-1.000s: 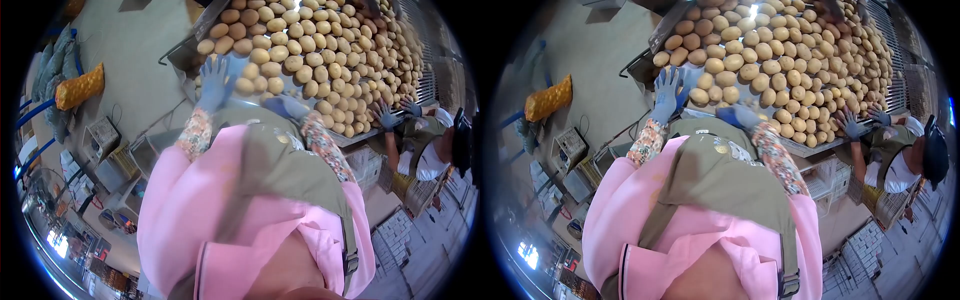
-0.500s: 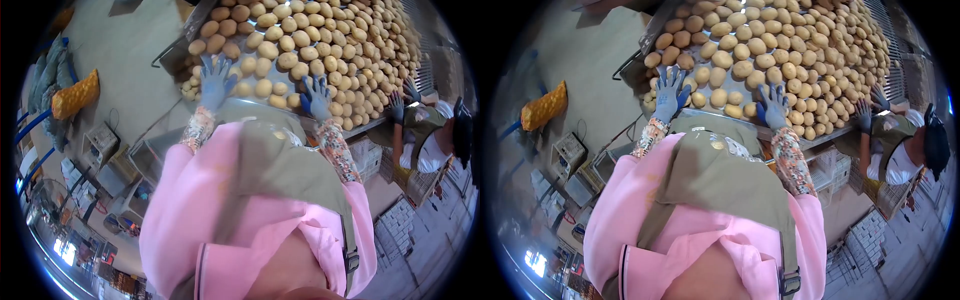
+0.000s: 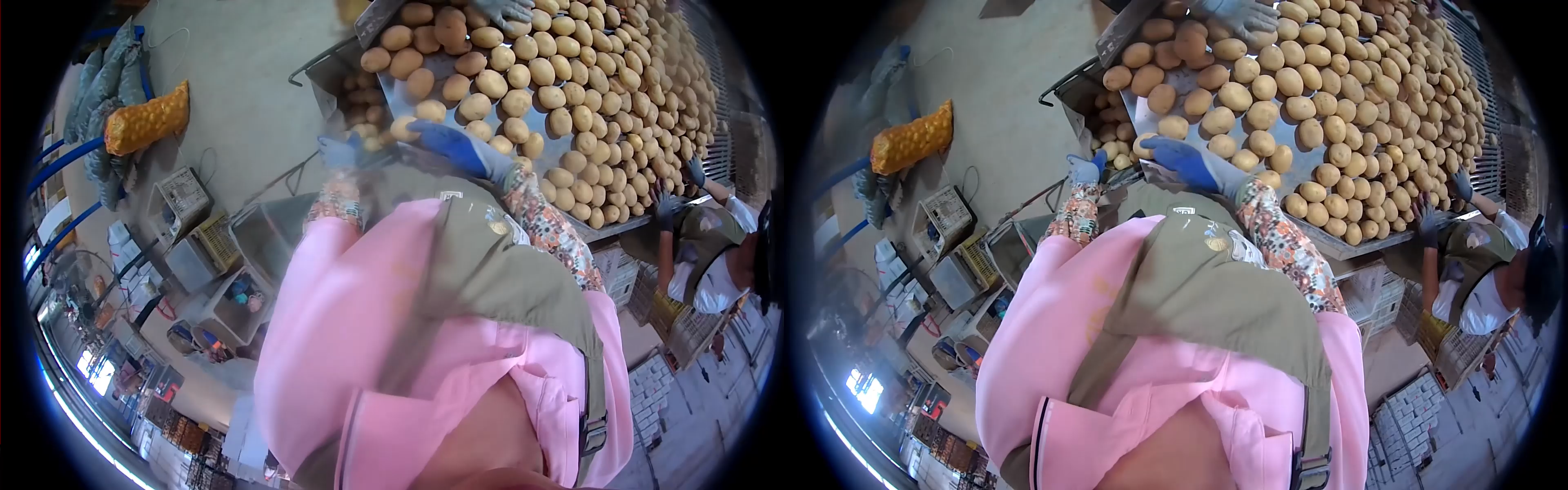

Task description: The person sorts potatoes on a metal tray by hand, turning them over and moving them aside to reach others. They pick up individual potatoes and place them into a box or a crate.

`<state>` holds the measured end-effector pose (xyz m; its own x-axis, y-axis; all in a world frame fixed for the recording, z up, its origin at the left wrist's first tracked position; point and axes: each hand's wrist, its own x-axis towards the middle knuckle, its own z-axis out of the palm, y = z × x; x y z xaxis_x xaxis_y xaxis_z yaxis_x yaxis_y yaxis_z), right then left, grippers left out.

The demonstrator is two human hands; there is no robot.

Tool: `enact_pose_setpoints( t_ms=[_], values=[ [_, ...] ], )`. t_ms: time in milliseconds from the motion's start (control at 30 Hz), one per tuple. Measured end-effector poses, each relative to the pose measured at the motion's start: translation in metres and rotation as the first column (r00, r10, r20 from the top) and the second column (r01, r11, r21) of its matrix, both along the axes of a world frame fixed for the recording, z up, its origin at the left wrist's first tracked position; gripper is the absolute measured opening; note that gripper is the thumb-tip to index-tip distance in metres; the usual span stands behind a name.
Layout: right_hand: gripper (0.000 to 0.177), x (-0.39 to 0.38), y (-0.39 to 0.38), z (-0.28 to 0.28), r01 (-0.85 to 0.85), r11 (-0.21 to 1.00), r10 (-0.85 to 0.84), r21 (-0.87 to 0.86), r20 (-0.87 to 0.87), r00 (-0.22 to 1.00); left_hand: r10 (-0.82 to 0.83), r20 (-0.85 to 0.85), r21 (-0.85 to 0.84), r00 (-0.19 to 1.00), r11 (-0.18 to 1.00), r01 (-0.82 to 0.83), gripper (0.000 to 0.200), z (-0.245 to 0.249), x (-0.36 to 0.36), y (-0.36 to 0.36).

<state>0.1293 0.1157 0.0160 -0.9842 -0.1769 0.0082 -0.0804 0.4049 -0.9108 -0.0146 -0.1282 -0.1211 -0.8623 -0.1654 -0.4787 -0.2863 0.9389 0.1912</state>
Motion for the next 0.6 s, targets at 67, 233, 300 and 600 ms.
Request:
enact_pose_setpoints(
  t_ms=[67,233,300,600],
  values=[
    [0.047,0.006,0.017,0.023,0.265,0.937,-0.15,-0.227,0.423,0.894,-0.063,0.074,0.094,0.995,0.994,0.056,0.084,-0.006,-0.004,-0.025],
    [0.044,0.074,0.074,0.022,0.468,0.831,-0.552,0.301,0.343,0.76,-0.419,0.302,0.075,0.856,0.906,0.416,0.043,-0.043,-0.016,-0.076],
    [0.049,0.105,0.087,0.005,0.497,0.786,-0.614,0.368,0.375,0.694,-0.355,0.298,0.124,0.886,0.935,0.333,0.049,-0.038,-0.01,-0.077],
    [0.082,0.051,0.022,0.024,0.159,0.906,-0.407,0.392,0.707,0.578,-0.377,0.097,0.16,0.921,0.919,0.359,0.043,-0.061,0.002,-0.08]
  ],
)
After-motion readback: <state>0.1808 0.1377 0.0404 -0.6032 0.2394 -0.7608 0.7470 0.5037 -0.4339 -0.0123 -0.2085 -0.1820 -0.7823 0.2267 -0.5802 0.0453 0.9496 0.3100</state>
